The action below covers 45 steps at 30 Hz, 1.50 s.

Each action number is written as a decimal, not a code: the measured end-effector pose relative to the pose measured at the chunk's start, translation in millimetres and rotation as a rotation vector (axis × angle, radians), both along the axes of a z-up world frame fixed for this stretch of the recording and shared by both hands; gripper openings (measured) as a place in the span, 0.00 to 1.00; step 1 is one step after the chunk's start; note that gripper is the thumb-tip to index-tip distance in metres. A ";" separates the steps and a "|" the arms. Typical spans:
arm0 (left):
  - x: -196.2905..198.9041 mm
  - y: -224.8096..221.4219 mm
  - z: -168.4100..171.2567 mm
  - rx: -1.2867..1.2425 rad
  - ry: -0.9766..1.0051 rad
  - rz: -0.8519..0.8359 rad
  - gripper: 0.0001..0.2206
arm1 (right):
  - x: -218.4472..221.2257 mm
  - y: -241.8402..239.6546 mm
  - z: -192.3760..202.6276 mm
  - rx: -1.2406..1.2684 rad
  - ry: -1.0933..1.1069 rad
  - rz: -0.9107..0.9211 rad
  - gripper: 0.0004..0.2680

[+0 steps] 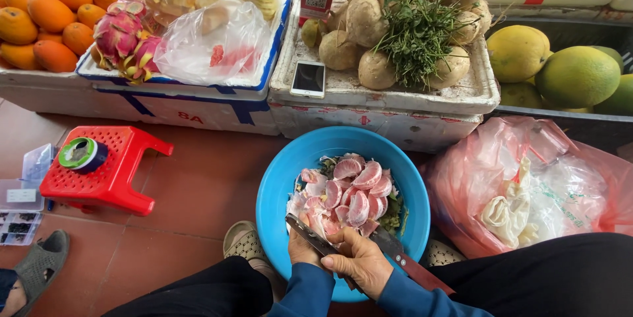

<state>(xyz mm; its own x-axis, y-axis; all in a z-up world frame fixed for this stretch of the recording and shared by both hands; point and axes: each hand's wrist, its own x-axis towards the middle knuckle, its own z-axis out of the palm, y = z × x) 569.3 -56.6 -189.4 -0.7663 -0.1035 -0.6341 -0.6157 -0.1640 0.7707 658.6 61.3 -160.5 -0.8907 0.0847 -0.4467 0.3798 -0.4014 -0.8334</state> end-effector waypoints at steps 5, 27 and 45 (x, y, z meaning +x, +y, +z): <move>7.3 -0.2 5.2 0.060 -0.045 -0.020 0.16 | 5.0 -0.2 20.3 0.160 -0.020 0.136 0.25; 10.3 29.3 22.0 0.324 -0.211 -0.023 0.13 | -8.7 12.3 58.6 0.479 -0.169 0.211 0.35; -16.4 10.1 28.1 0.682 -0.152 -0.344 0.10 | -7.3 45.1 10.4 -0.221 0.069 -0.012 0.18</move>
